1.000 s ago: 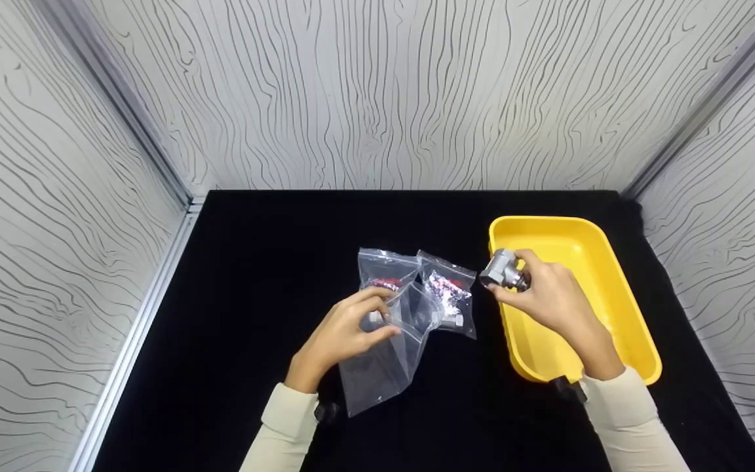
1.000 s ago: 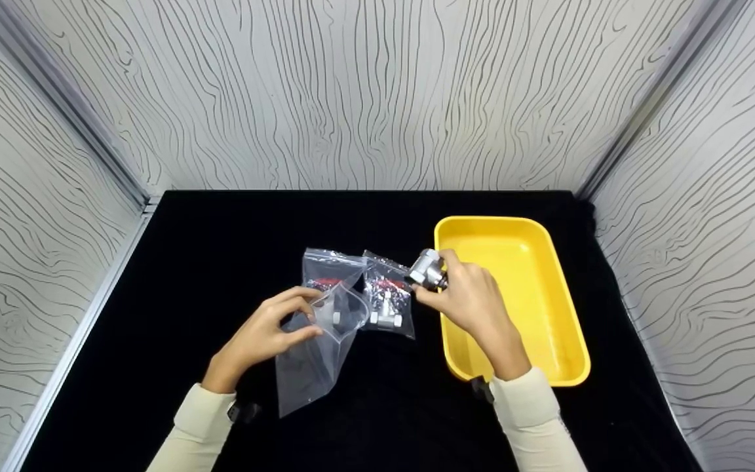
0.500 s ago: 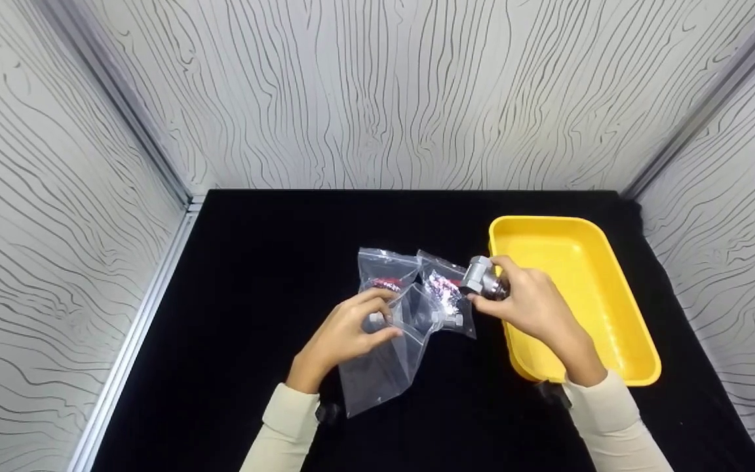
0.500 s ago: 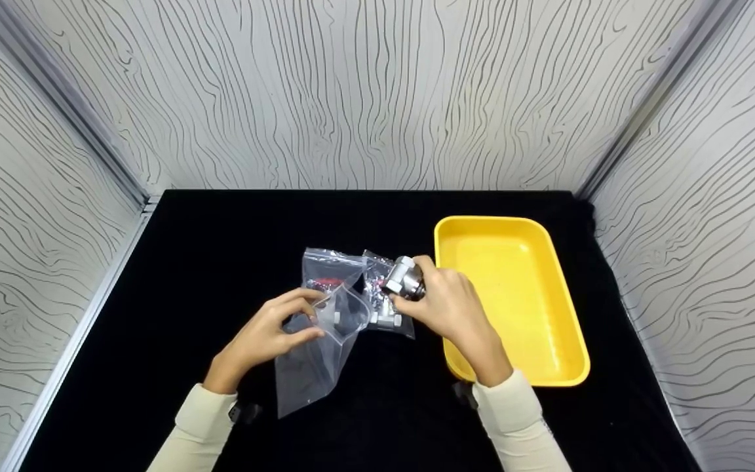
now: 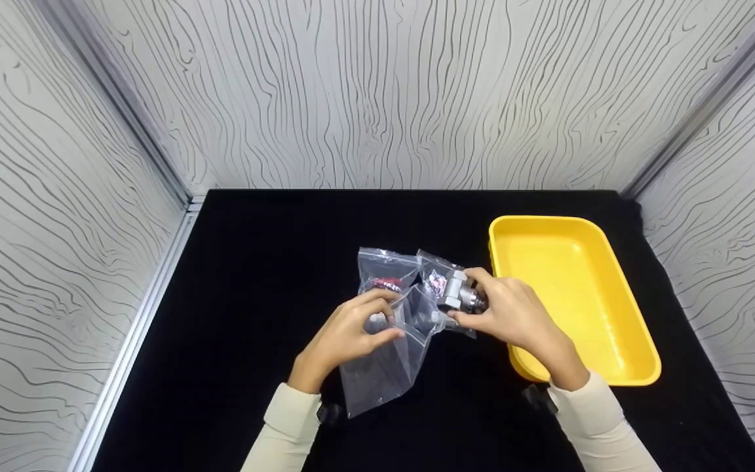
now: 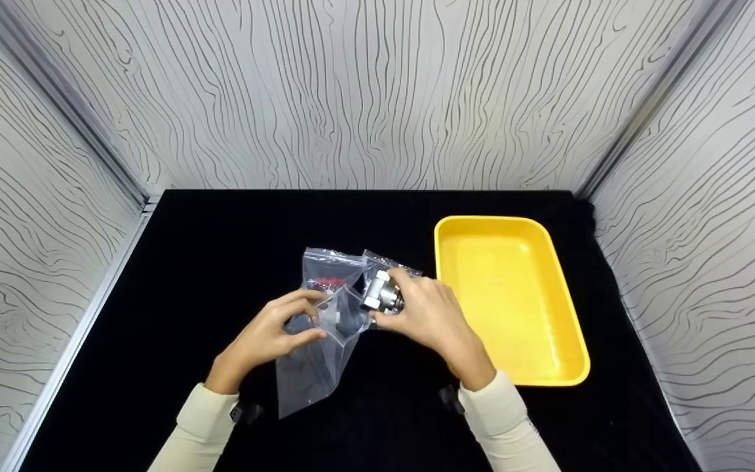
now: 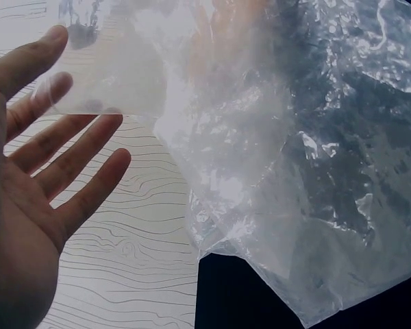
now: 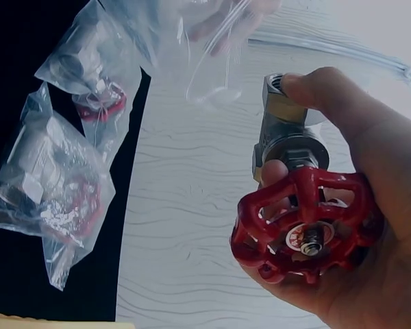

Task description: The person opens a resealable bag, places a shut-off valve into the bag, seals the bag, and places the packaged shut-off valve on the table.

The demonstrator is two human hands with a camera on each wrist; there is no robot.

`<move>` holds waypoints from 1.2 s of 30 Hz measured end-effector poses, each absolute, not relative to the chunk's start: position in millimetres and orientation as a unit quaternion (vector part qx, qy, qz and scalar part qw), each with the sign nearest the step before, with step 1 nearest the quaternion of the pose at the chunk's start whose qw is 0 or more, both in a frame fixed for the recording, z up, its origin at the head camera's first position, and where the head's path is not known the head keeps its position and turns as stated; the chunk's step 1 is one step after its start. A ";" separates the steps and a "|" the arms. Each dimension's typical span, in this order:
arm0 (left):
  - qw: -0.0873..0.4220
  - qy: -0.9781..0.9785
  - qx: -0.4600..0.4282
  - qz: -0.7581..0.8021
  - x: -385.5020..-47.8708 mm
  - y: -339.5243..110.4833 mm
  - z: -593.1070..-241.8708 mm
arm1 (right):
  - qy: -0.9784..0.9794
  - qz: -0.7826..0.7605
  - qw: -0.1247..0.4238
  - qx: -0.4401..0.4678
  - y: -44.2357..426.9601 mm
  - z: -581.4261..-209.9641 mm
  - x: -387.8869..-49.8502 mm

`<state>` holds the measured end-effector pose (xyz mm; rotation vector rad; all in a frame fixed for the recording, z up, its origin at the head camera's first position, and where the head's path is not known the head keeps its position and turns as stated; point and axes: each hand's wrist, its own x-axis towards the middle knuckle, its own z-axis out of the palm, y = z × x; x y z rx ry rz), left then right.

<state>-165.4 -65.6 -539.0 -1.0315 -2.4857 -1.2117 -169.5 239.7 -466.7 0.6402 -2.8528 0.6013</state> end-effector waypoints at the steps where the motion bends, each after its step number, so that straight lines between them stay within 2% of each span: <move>1: 0.095 -0.839 -0.348 -0.408 -165.3 -65.5 -538.8 | -0.953 0.197 0.079 0.217 238.4 -467.0 -169.4; 11: 0.091 -0.839 -0.349 -0.408 -164.2 -64.6 -537.3 | -0.945 0.181 0.074 0.261 225.3 -467.5 -168.6; 31: 0.081 -0.842 -0.355 -0.397 -162.0 -60.0 -540.1 | -0.932 0.166 -0.036 0.319 206.0 -467.2 -167.9; 36: 0.068 -0.844 -0.350 -0.400 -160.7 -59.0 -540.6 | -0.930 0.135 -0.037 0.340 202.3 -467.9 -169.0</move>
